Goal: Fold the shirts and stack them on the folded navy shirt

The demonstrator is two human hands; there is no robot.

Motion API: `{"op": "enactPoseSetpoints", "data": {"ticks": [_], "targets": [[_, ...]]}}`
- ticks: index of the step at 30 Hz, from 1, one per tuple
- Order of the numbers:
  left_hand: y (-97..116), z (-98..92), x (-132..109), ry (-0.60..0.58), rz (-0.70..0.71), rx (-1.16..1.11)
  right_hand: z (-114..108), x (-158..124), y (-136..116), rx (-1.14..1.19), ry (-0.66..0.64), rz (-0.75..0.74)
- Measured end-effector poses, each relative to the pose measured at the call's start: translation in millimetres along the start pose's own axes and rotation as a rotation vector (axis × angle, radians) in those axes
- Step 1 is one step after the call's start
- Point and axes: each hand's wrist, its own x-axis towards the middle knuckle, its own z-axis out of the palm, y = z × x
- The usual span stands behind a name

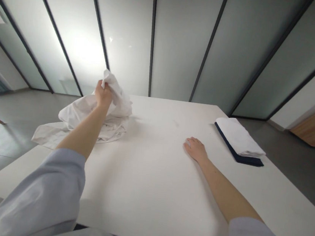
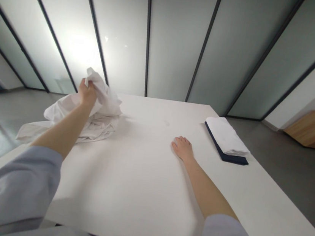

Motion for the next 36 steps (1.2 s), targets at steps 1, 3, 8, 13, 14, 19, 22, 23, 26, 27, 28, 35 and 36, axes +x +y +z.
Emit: {"op": "enactPoseSetpoints", "data": {"ticks": [1,3,8,13,14,19,22,23,26,27,28,35,36], "targets": [[15.9,14.9,-3.1,-0.032,0.023,-0.066,0.0,0.1,0.3,0.002,0.001,-0.002],[46.9,41.9,-20.1,-0.229,0.069,-0.109,0.0,0.2,1.0,0.004,0.002,-0.007],[93.4,78.1,-101.0,-1.400,0.348,0.118,0.9,-0.2,2.1,0.002,0.004,-0.002],[78.0,87.2,-169.3,-1.325,0.432,0.401,2.3,-0.5,1.5,0.014,0.001,0.029],[69.7,87.4,-179.2,-1.244,0.425,0.473,2.6,-0.5,1.5,0.016,0.004,0.033],[31.8,84.6,-221.4,-1.167,0.289,0.655,3.0,-0.2,0.9,0.036,0.020,0.063],[32.0,86.9,-242.7,-1.101,0.259,0.670,0.2,-0.3,-2.9,0.111,0.087,0.046],[36.7,89.0,-248.4,-1.086,0.244,0.677,-1.4,-0.5,-5.2,0.157,0.121,0.009],[57.4,98.6,-256.3,-1.114,0.195,0.683,-6.2,-1.9,-13.3,0.301,0.155,-0.189],[64.0,102.2,-255.0,-1.166,0.190,0.659,-7.4,-2.3,-15.4,0.326,0.125,-0.247],[69.6,105.7,-251.7,-1.240,0.196,0.610,-8.1,-2.3,-16.6,0.331,0.080,-0.280],[62.4,109.8,-213.4,-1.546,0.349,0.219,-2.8,7.0,14.6,0.145,-0.045,0.009],[55.9,107.1,-212.8,-1.477,0.360,0.287,-1.8,8.5,22.6,0.123,-0.016,0.058]]}}
